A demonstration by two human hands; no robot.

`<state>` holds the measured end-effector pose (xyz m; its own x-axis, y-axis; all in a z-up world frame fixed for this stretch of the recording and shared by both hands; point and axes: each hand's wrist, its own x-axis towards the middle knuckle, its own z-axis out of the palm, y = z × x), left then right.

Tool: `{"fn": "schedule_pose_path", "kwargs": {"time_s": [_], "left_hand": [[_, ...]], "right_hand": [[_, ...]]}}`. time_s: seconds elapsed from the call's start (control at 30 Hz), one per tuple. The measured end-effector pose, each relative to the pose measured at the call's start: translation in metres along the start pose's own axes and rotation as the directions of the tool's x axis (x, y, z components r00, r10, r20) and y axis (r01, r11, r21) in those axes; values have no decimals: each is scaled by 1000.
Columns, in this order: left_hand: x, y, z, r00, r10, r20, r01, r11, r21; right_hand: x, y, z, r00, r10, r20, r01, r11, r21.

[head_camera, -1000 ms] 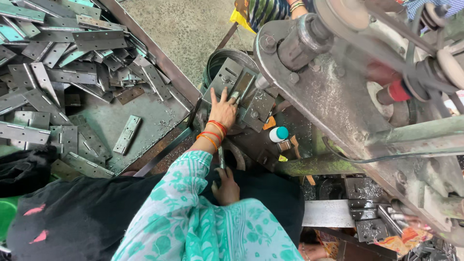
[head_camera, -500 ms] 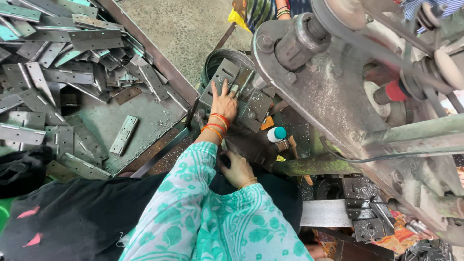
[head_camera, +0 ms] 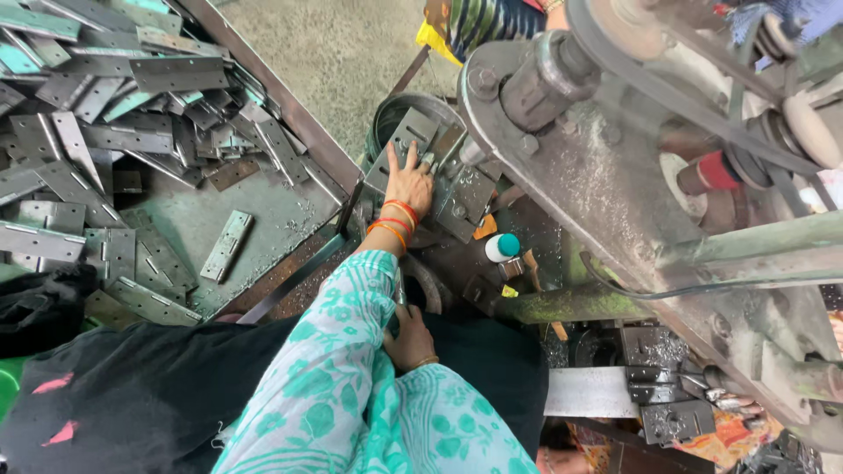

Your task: The person repeatedly picks up metal plates from a bin, places them into a punching machine, and operates the lever to process them. The processed plates are then discarded into a pile.

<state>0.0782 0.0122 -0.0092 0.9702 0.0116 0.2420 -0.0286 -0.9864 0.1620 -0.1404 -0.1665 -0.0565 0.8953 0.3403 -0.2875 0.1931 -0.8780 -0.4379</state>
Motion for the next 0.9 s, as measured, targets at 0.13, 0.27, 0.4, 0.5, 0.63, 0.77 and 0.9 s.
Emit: {"fn": "schedule_pose_path", "kwargs": {"time_s": [0.13,0.27,0.4,0.5,0.63,0.77,0.9], "left_hand": [[-15,2,-3,1000,28,14,-29,999,20],[-59,-2,-9,996,84,-28,-83,996,42],[-131,-18,-14,969,160,-187,-157,987,26],[-153,-27,-17,944,214,-251,-197,976,94],[-136,-27,-28,950,224,-215,-214,974,73],[-132,-22,-49,921,244,-303,-251,968,16],[-144,-16,-72,847,81,-525,-187,971,-151]], "right_hand": [[18,-6,-36,990,-140,-27,140,990,-15],[29,-10,-56,984,-181,0,180,980,-88],[26,-20,-59,982,-186,-29,181,976,-125],[24,-25,-61,985,-168,-34,164,981,-101],[21,-28,-64,981,-190,-37,186,979,-83],[20,-19,-63,976,-204,-79,207,978,31],[38,-1,-65,942,-278,-190,300,948,103]]}}
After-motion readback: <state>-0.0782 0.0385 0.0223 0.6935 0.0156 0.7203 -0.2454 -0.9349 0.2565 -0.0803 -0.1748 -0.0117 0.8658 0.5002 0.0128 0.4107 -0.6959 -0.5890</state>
